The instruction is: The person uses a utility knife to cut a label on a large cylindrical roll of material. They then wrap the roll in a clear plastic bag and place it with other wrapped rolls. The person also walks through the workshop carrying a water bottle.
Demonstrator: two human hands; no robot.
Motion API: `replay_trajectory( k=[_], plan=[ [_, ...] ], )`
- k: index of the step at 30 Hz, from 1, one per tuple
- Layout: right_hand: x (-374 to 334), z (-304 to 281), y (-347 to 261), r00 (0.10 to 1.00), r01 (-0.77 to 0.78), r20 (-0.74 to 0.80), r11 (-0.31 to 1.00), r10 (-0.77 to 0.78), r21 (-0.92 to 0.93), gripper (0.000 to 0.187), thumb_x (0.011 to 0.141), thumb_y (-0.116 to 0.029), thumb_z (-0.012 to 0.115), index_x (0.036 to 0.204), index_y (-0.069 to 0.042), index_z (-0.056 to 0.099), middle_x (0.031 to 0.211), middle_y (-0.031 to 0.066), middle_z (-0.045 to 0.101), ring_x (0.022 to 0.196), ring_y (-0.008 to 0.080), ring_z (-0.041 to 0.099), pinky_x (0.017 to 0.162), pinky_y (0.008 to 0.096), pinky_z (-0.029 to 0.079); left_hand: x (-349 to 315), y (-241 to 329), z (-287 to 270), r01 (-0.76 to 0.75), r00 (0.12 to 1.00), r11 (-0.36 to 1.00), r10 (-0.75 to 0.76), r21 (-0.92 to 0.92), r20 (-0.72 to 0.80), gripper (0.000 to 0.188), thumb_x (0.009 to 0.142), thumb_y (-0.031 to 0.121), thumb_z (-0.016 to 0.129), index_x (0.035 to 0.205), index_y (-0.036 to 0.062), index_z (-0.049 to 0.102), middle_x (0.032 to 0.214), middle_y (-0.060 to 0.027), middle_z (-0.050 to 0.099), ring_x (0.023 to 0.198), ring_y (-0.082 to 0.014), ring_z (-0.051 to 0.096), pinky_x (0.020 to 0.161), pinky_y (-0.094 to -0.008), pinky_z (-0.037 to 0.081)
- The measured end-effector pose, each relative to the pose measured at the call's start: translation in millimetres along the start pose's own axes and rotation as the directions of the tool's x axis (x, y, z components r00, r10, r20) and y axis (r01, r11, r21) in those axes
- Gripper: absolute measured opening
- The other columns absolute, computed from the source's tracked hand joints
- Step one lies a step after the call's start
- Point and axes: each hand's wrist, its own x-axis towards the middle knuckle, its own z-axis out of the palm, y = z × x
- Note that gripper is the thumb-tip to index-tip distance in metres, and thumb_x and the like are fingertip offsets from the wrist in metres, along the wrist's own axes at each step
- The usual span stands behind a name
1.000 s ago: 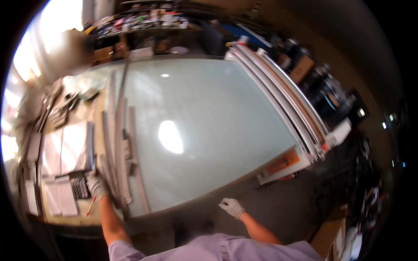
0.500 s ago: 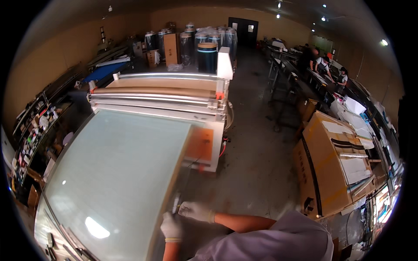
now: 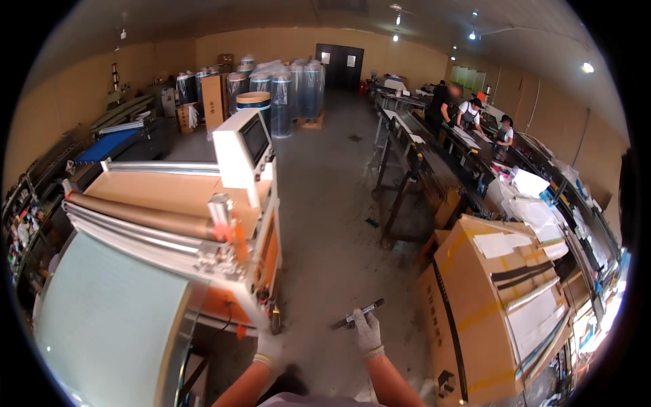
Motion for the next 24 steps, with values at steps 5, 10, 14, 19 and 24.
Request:
replay_trajectory(
  k=[5,10,14,19,24],
  plan=[
    [166.8,-37.6,8.5,0.999,0.027,0.019,0.999,-0.027,-0.027,0.020,0.098,-0.026,0.052,0.090,-0.007,0.052,0.071,0.0003,0.051,0.059,0.0110,0.050,0.053,0.0281,0.042,165.3,20.8,77.4,0.130,0.955,0.953,-0.046,-0.274,0.292,0.030,0.092,0.027,0.060,0.108,0.0024,0.060,0.071,-0.0008,0.053,0.053,-0.0113,0.050,0.049,-0.0305,0.043],
    [323.3,-49.2,-31.6,0.999,-0.032,-0.015,0.999,0.031,-0.043,0.022,0.098,-0.027,0.053,0.092,-0.006,0.053,0.064,-0.0017,0.043,0.051,0.0095,0.039,0.043,0.0266,0.032,357.7,41.2,186.1,0.042,0.875,0.980,0.059,-0.196,0.481,0.045,0.095,0.042,0.053,0.103,-0.0022,0.060,0.070,-0.0029,0.053,0.061,-0.0141,0.052,0.059,-0.0332,0.044],
    [428.8,-62.9,-83.8,0.993,-0.065,-0.107,0.995,0.056,-0.078,0.024,0.096,-0.027,0.056,0.087,-0.004,0.056,0.055,-0.0011,0.039,0.045,0.0113,0.037,0.041,0.0291,0.031,465.1,150.2,228.3,0.417,0.646,0.871,-0.082,-0.260,0.759,0.037,0.093,0.036,0.060,0.111,0.0040,0.059,0.084,0.0017,0.052,0.075,-0.0072,0.050,0.065,-0.0250,0.042],
    [604.6,-66.5,-82.2,0.995,-0.007,-0.097,0.992,-0.006,-0.129,0.021,0.093,-0.019,0.057,0.081,-0.002,0.059,0.048,-0.0007,0.041,0.039,0.0111,0.039,0.040,0.0275,0.033,655.5,180.6,281.0,0.384,0.692,0.689,0.226,-0.615,0.685,0.032,0.092,0.028,0.062,0.110,0.0022,0.058,0.091,-0.0034,0.058,0.080,-0.0120,0.053,0.070,-0.0281,0.045],
    [811.3,-5.5,-90.1,0.994,0.081,0.103,0.882,-0.038,-0.464,0.013,0.085,-0.009,0.064,0.085,0.003,0.069,0.057,0.0024,0.058,0.047,0.0100,0.051,0.044,0.0244,0.039,860.7,207.9,280.7,0.245,0.908,0.592,0.137,-0.768,0.396,0.037,0.092,0.034,0.062,0.112,0.0034,0.057,0.086,-0.0041,0.060,0.073,-0.0132,0.058,0.066,-0.0265,0.047]
  ],
)
